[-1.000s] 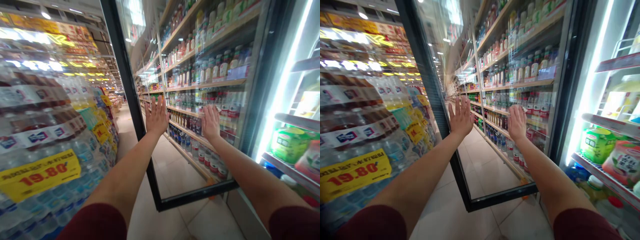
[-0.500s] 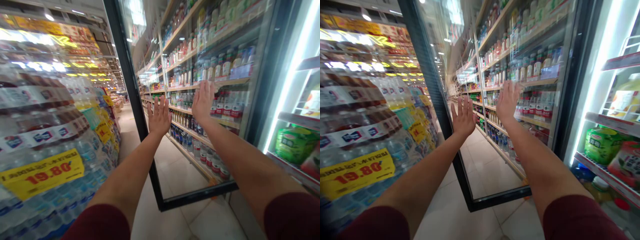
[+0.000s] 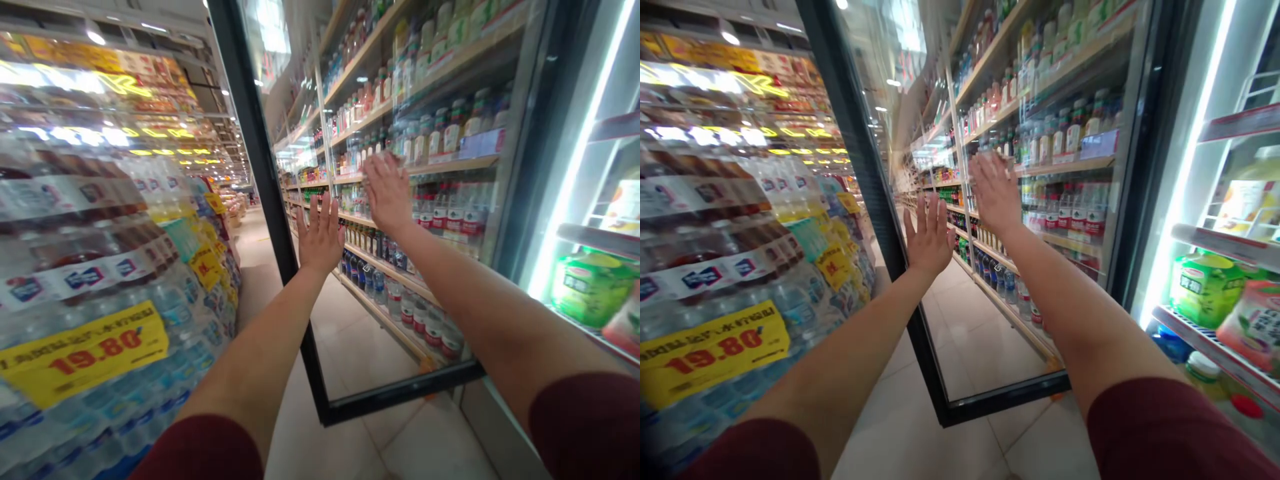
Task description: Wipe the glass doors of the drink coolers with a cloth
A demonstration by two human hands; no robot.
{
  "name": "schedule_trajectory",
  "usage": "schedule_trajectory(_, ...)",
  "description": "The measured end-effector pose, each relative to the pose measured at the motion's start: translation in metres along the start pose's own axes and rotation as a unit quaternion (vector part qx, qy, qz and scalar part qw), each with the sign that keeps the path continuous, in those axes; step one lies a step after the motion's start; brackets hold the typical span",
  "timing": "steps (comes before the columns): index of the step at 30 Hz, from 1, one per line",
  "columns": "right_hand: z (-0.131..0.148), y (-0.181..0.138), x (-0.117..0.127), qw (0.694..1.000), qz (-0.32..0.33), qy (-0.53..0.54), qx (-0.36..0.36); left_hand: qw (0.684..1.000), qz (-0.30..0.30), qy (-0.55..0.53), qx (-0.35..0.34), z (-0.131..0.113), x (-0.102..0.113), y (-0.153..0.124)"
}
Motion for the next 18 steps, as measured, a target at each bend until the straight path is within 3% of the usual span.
schedule_trajectory(3,-0.042,-0.021,0.014,0.978,-0.1,-0.014,-0.181,1.0,0.01,-0.01,0.006,0.001,-0.001,0.0)
schedule_trajectory(4,-0.046,-0.028,0.016,0.973,-0.109,-0.019,-0.201,1.0,0.015,-0.012,0.008,0.001,-0.001,0.001)
schedule_trajectory(5,-0.043,-0.03,0.015,0.978,-0.098,-0.022,-0.183,1.0,0.019,-0.014,0.008,0.0,-0.001,0.001)
schedule_trajectory(9,-0.004,-0.043,-0.003,0.999,0.026,-0.006,0.039,0.999,0.025,-0.02,0.008,0.0,-0.001,0.0)
schedule_trajectory(11,-0.017,-0.06,-0.001,1.0,0.002,-0.015,-0.006,0.999,0.025,-0.022,0.012,0.001,-0.001,0.0)
schedule_trajectory(13,-0.049,-0.087,0.013,0.982,-0.089,-0.046,-0.158,0.999,0.025,-0.021,0.013,0.001,-0.002,0.0)
schedule_trajectory(15,-0.063,-0.11,0.019,0.96,-0.137,-0.064,-0.234,0.999,0.024,-0.02,0.012,0.001,-0.002,0.0)
schedule_trajectory(16,-0.061,-0.115,0.017,0.965,-0.128,-0.061,-0.219,0.999,0.023,-0.019,0.011,0.001,-0.002,0.0)
schedule_trajectory(18,-0.042,-0.117,0.007,0.991,-0.061,-0.033,-0.116,0.999,0.024,-0.017,0.011,0.001,-0.003,0.001)
Point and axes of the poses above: each hand's wrist, its own y-axis towards the middle knuckle, its own x-axis out of the back of the hand, z = x × y, the point moved 8 cm from there along y, towards the middle knuckle, and after that the axes turned 15 degrees about x, right-handed, at the moved point
